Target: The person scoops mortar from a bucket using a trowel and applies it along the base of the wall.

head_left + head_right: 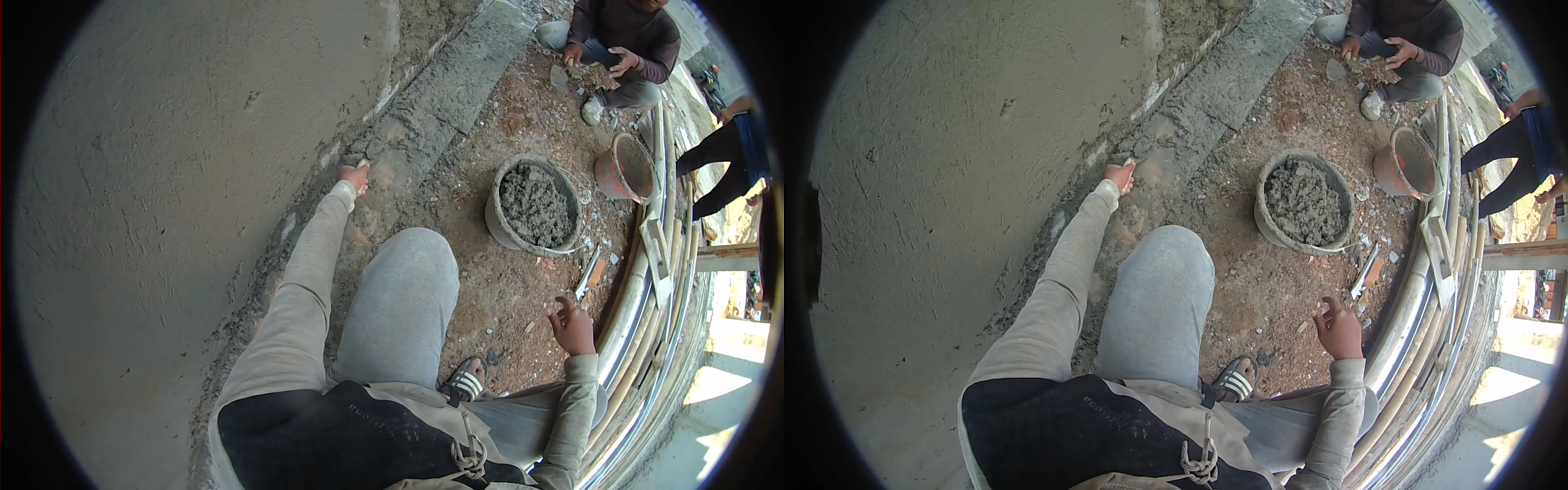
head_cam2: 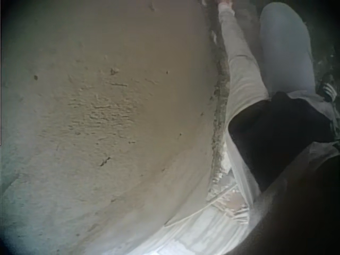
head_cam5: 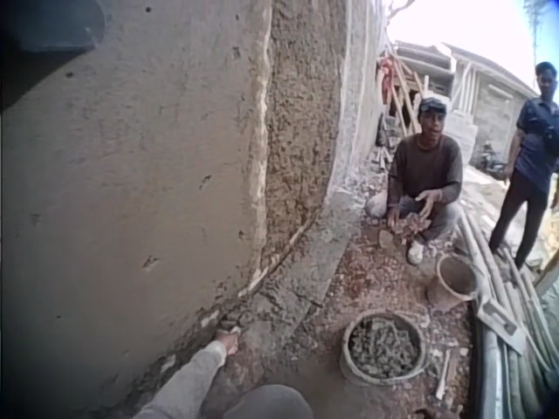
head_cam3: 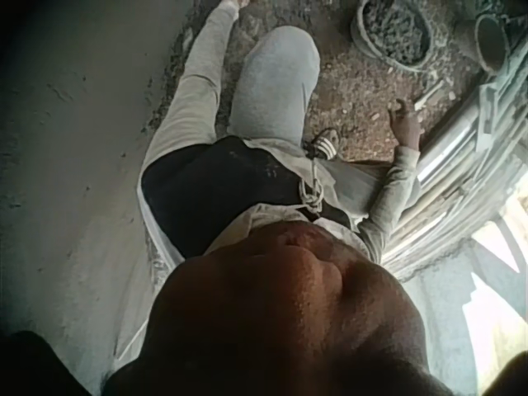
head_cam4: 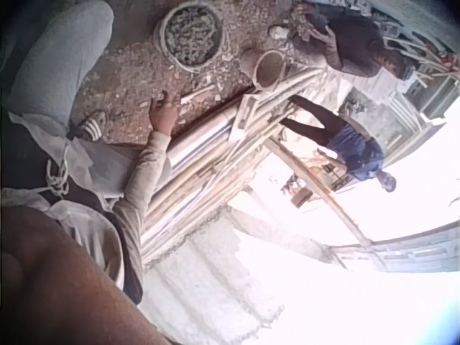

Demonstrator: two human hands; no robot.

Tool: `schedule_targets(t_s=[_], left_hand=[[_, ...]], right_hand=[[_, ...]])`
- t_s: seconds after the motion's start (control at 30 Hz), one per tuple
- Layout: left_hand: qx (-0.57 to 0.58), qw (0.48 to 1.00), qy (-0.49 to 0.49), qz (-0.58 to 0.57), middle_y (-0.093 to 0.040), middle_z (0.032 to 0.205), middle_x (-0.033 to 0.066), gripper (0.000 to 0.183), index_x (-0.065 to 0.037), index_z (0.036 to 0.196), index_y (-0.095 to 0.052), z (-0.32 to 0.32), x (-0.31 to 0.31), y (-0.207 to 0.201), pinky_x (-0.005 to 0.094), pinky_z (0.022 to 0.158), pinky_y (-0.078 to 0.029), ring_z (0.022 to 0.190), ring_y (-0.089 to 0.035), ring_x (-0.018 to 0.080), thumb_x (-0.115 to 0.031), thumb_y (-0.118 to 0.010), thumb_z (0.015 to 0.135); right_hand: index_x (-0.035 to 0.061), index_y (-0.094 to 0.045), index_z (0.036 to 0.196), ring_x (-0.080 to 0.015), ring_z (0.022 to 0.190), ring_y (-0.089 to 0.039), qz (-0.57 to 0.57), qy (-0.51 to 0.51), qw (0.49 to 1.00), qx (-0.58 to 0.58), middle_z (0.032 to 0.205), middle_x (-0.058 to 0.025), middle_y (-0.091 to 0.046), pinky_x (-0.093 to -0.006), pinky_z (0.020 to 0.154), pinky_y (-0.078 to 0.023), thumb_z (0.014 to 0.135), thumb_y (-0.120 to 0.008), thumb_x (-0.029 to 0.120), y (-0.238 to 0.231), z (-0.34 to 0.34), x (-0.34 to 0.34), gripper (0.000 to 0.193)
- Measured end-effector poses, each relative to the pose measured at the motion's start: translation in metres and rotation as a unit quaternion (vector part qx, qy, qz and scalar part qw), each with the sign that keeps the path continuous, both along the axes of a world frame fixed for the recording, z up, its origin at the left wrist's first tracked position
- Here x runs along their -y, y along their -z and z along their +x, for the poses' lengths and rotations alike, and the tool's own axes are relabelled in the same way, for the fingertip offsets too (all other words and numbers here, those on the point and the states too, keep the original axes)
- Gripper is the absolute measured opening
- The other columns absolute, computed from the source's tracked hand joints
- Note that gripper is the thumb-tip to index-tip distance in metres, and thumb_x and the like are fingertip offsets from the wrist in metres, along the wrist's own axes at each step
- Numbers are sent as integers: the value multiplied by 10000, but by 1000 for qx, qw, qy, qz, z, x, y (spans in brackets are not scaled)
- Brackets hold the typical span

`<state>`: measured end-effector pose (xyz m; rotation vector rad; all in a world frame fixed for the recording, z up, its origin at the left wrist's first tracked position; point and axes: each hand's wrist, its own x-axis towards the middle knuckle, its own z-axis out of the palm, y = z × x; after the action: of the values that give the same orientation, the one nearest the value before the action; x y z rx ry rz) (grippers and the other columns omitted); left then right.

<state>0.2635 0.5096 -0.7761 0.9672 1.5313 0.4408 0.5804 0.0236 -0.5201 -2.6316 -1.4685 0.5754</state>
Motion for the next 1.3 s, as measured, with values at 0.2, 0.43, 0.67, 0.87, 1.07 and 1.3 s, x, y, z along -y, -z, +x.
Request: schedule_targets(t_s=[0.2, 0.43, 0.67, 0.87, 1.07, 1.3], left_hand=[[-71, 994, 23, 74, -617, 645, 70, 344, 3, 768, -629, 7, 10, 2, 330, 406, -461, 452, -564, 158, -319, -698, 869], [-44, 986, 32, 155, -578, 556, 64, 341, -22, 751, -652, -19, 26, 2, 317, 378, -441, 427, -565, 159, -337, -678, 879], [-38, 967, 133, 212, -585, 562, 50, 285, -39, 883, -676, 10, 55, -68, 315, 389, -444, 431, -572, 149, -324, -662, 896], [-39, 896, 270, 351, -596, 571, 38, 273, -51, 891, -679, 69, 81, -185, 311, 428, -450, 449, -572, 161, -324, -657, 894], [-207, 653, 444, 578, -675, 776, 167, 303, -38, 1038, -625, 175, 152, -241, 469, 620, -530, 726, -676, 350, -278, -627, 853], [-241, 578, 423, 655, -659, 859, 125, 395, -60, 1237, -541, 233, 208, -223, 405, 585, -549, 720, -687, 303, -197, -596, 870]], right_hand=[[64, -621, 1097, -294, 684, -693, 1, 19, 1000, -5, 734, -132, -696, -400, 628, -540, 850, -693, 299, -6, 0, 12, 349], [69, -625, 1092, -301, 685, -689, 15, 18, 1000, -15, 716, -126, -689, -407, 636, -539, 841, -701, 292, -13, -12, 10, 344], [84, -610, 1136, -325, 712, -673, -6, 8, 1000, -15, 697, -125, -680, -438, 656, -528, 851, -676, 332, -11, -6, 6, 383], [88, -593, 1170, -358, 804, -668, -29, -39, 998, -30, 751, -146, -683, -475, 732, -526, 881, -629, 408, 3, 4, -12, 433], [77, -558, 1238, -400, 906, -646, -32, -59, 997, -38, 914, -216, -670, -498, 796, -518, 897, -583, 471, 17, 16, -17, 521], [42, -564, 1196, -399, 941, -641, -46, -49, 997, -42, 971, -224, -654, -492, 814, -517, 883, -602, 472, 18, 25, -17, 533]])
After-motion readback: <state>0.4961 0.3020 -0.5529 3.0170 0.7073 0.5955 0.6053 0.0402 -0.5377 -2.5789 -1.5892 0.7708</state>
